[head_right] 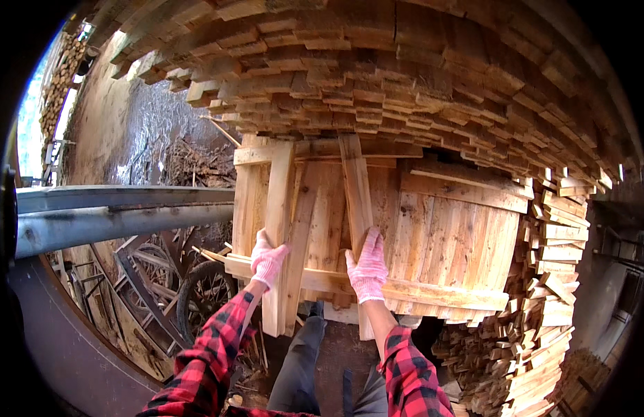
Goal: The person picks up stacks of wooden planks from a pile and arranges them onto a metal rack. They repeatedly lift, carry, and place the lumber to build up a neat stack on the rack.
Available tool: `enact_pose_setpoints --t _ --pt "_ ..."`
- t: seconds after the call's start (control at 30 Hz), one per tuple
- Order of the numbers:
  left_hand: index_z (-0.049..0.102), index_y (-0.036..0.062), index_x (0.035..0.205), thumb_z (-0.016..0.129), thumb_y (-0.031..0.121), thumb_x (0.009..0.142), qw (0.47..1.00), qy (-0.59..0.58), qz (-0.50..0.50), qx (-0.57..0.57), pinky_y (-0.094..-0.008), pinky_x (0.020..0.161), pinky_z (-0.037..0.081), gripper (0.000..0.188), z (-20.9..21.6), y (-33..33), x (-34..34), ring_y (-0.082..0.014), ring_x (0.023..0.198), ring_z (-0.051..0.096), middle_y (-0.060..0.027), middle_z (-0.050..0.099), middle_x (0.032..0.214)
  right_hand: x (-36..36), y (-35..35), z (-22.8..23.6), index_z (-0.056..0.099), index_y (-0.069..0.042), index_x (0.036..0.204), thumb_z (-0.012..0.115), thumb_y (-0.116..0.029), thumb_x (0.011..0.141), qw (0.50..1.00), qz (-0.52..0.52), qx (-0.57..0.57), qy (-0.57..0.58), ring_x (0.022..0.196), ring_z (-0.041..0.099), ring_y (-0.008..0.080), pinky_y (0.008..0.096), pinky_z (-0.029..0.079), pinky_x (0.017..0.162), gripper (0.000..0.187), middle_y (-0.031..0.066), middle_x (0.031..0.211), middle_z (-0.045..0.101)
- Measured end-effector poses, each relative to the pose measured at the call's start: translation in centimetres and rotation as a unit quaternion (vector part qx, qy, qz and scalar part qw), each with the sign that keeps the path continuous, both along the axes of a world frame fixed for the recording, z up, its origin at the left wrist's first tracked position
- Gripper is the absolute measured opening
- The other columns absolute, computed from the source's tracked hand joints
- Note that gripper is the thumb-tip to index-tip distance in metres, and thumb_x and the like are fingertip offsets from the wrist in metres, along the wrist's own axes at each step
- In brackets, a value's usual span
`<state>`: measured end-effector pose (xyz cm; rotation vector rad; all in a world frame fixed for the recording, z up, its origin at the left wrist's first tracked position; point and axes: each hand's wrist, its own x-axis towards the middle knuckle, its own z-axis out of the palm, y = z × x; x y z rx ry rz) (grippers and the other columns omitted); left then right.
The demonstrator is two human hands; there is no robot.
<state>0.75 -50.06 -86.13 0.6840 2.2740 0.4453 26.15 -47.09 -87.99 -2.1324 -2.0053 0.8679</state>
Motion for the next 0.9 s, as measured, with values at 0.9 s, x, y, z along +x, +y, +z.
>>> enact_pose_setpoints --t 0.9 --pt "0.046 0.0102 0.130 0.077 0.021 0.075 0.999 0.011 -0.006 0.050 -0.0415 0.080 0.055 0.064 -5.0 4.3 -14.7 -0.0328 0.088 0.070 -0.0182 0.070 0.102 -1.3 -0.7 3.7 0.013 -0.021 0.159 0.066 -0.044 0.089 0.995 0.012 0.080 -0.053 0.128 0.050 0.0445 0.0463 0.050 0.100 0.090 0.0288 0.152 0.033"
